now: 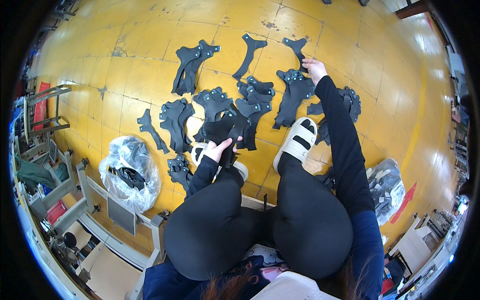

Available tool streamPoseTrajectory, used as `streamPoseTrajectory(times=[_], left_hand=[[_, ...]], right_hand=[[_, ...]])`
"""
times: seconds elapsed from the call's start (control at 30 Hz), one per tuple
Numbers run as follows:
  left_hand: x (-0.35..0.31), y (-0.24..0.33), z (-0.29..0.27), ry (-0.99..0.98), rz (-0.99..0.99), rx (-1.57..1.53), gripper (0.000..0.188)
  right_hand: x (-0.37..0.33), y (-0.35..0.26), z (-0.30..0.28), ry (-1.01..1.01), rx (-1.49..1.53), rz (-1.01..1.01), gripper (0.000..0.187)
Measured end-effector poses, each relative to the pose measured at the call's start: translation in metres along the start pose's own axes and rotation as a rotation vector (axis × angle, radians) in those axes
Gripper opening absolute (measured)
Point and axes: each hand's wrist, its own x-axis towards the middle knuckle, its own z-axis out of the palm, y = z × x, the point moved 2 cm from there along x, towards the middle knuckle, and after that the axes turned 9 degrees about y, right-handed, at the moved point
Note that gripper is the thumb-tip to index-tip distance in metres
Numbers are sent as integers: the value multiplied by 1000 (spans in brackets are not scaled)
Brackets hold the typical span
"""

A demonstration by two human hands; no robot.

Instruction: The person sits on the floor and sorts black plastic parts, picking them up, inspecting them, and placing them into a plastic bag. The person handles the parts one by one, occasionally stacking them before bagging.

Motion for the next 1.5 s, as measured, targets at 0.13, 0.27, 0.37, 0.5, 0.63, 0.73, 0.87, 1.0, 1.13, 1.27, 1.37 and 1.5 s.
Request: streamPoseTrajectory(times=[0.13,0.27,0.37,0.5,0.63,0.73,0.87,1.0,1.13,1.27,1.37,1.5], left_hand=[[-9,9,1,93,-15,25,22],[-6,9,3,60,-37,-75,25],[-6,10,4,3,-55,-204,28],[-9,15,9,-18,-33,-199,29],[-10,17,13,3,27,-281,27],[-17,25,15,86,32,-260,24],[-19,29,19,121,17,-328,22],[-13,24,18,22,20,-333,21],[-20,30,20,87,4,-322,19],[-20,29,15,97,-7,-328,18],[-17,27,16,94,-1,-324,19],[-16,26,15,99,-40,-276,28]], right_hand=[[-15,11,3,104,168,68,31],[-2,3,-22,175,118,-76,38],[0,3,-34,212,103,-110,41],[0,11,-49,364,-75,-105,43],[-19,17,-34,439,-116,-110,39],[-49,10,-6,387,-9,-299,31],[-119,-15,48,-72,44,-189,23],[-175,-39,81,-597,-11,-100,32],[-199,-42,95,-748,-66,-68,35],[-207,-50,98,-789,-132,-143,28],[-206,-50,94,-796,-84,-98,25],[-205,-54,91,-728,-85,-137,19]])
